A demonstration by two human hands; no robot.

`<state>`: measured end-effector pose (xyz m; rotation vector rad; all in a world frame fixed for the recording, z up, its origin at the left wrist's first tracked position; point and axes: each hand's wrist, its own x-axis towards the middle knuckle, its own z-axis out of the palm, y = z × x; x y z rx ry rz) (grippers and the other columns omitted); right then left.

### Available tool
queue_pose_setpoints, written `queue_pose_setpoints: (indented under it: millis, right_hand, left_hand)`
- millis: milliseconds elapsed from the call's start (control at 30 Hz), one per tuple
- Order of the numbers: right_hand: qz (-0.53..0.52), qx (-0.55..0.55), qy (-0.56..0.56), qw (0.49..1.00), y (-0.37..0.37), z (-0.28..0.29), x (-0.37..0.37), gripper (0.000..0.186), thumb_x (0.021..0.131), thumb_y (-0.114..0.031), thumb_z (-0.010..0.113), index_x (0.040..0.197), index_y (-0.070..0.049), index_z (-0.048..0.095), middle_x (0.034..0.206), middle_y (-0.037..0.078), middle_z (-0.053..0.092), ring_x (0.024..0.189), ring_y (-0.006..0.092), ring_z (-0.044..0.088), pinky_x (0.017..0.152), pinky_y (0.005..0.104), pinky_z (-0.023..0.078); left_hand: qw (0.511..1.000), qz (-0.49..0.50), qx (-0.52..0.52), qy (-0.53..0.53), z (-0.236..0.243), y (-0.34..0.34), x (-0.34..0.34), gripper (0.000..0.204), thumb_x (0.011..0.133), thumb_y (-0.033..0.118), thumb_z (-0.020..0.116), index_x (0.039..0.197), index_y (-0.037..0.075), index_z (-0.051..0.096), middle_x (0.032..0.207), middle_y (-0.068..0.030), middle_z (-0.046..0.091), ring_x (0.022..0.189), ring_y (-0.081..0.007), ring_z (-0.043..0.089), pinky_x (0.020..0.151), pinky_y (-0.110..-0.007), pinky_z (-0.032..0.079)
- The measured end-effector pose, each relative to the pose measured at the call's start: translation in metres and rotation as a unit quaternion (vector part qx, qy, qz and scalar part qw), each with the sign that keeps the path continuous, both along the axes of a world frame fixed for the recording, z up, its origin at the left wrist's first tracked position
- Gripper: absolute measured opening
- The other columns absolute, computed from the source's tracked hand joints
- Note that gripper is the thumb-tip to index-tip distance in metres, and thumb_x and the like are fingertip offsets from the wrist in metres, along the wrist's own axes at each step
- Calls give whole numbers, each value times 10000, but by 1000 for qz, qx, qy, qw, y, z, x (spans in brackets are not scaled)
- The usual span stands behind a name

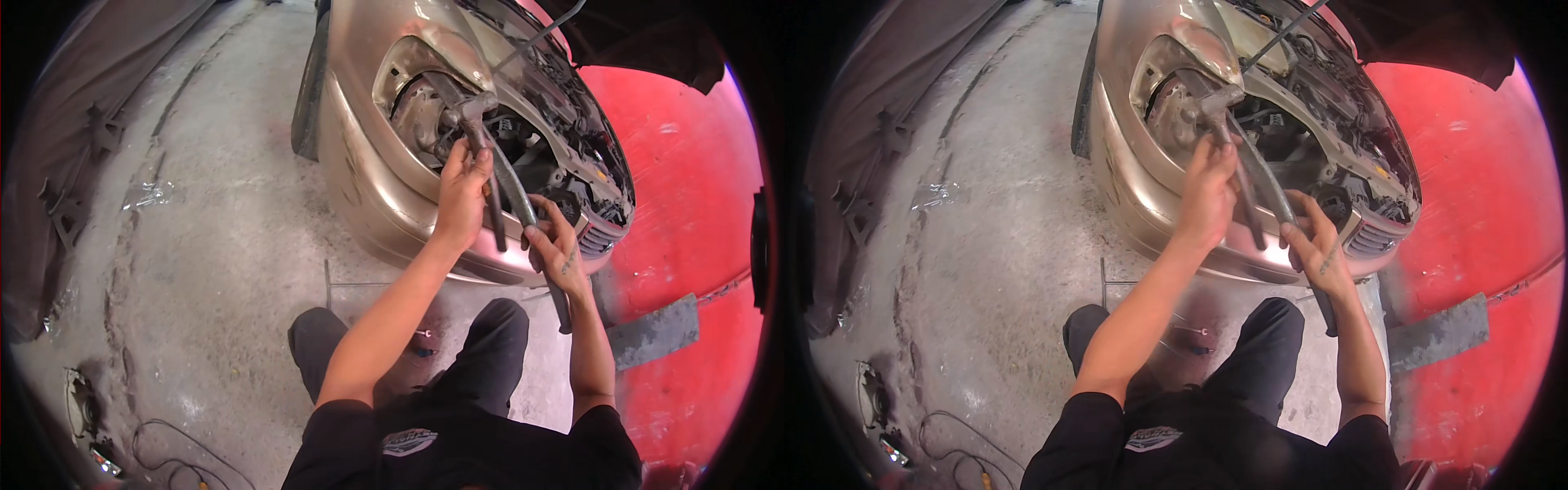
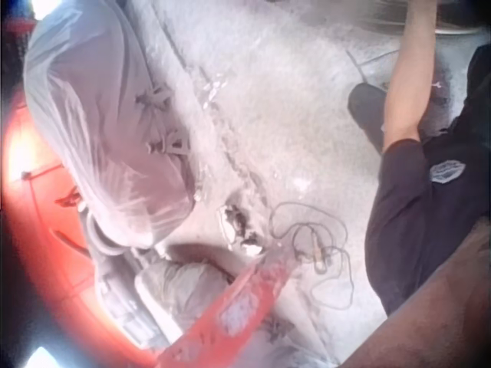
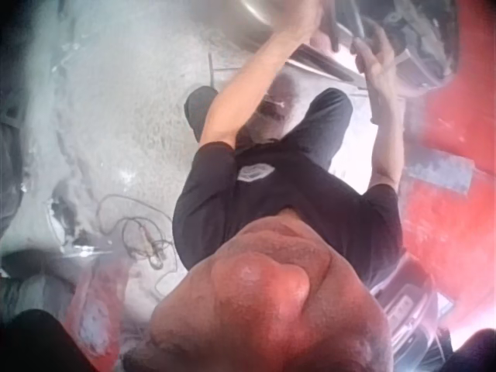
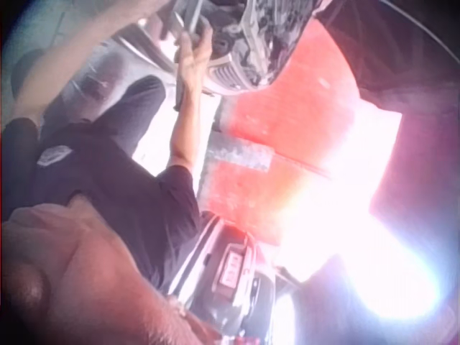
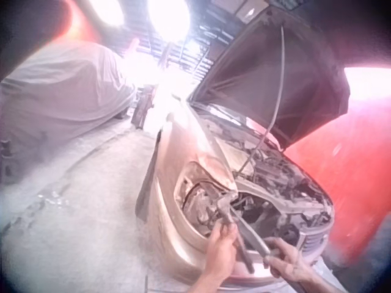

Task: The person uses a metal bar and a hammer to straighten a bent part of the vehicle's headlight frame, striking the bar with the hammer and then checking the fit by hand.

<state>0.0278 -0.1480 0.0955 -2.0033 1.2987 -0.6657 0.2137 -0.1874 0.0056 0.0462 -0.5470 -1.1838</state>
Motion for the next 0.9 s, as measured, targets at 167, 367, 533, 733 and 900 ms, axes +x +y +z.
queue_pose_setpoints:
  millis: [167, 367, 533, 733, 900]
  right_hand:
    - [90, -256, 214, 938, 13, -1, 25, 760, 895, -223, 749, 1572, -74, 440, 1116, 195, 632, 883, 351, 660, 723, 452, 538]
    - [-4, -387, 310, 868, -4, -26, 55, 707, 886, -125, 716, 1546, -117, 465, 1117, 220, 591, 924, 469, 662, 744, 526, 554]
    - [-19, -360, 311, 879, -2, -28, 58, 730, 850, -63, 680, 1544, -85, 456, 1218, 237, 590, 987, 482, 660, 811, 525, 552]
    - [-11, -343, 350, 872, 2, -20, 67, 693, 842, -58, 643, 1516, -78, 480, 1206, 239, 592, 983, 492, 649, 835, 514, 547]
    - [12, -300, 325, 897, 19, -5, 48, 630, 853, -50, 612, 1472, -60, 496, 1202, 258, 623, 1004, 491, 649, 851, 510, 533]
  left_hand:
    - [994, 0, 12, 110, 6, -2, -20, 246, 1089, 226, 617, 1264, 56, 589, 1139, -55, 642, 1056, -203, 660, 923, -367, 545]
    - [993, -8, 27, 116, 11, 4, -31, 254, 1091, 191, 610, 1281, 27, 578, 1161, -69, 638, 1093, -196, 643, 951, -358, 533]
    - [982, -70, 9, 177, 8, -1, -21, 364, 1127, 315, 510, 1377, 51, 521, 1202, -101, 634, 1169, -287, 634, 1013, -438, 523]
    - [963, -177, -17, 202, 2, -41, 0, 336, 1138, 348, 426, 1301, 71, 523, 1038, -141, 633, 969, -348, 691, 929, -547, 573]
    - [966, -136, 8, 220, 1, -48, -12, 219, 1114, 293, 507, 1136, 80, 548, 993, -114, 619, 818, -283, 640, 911, -534, 575]
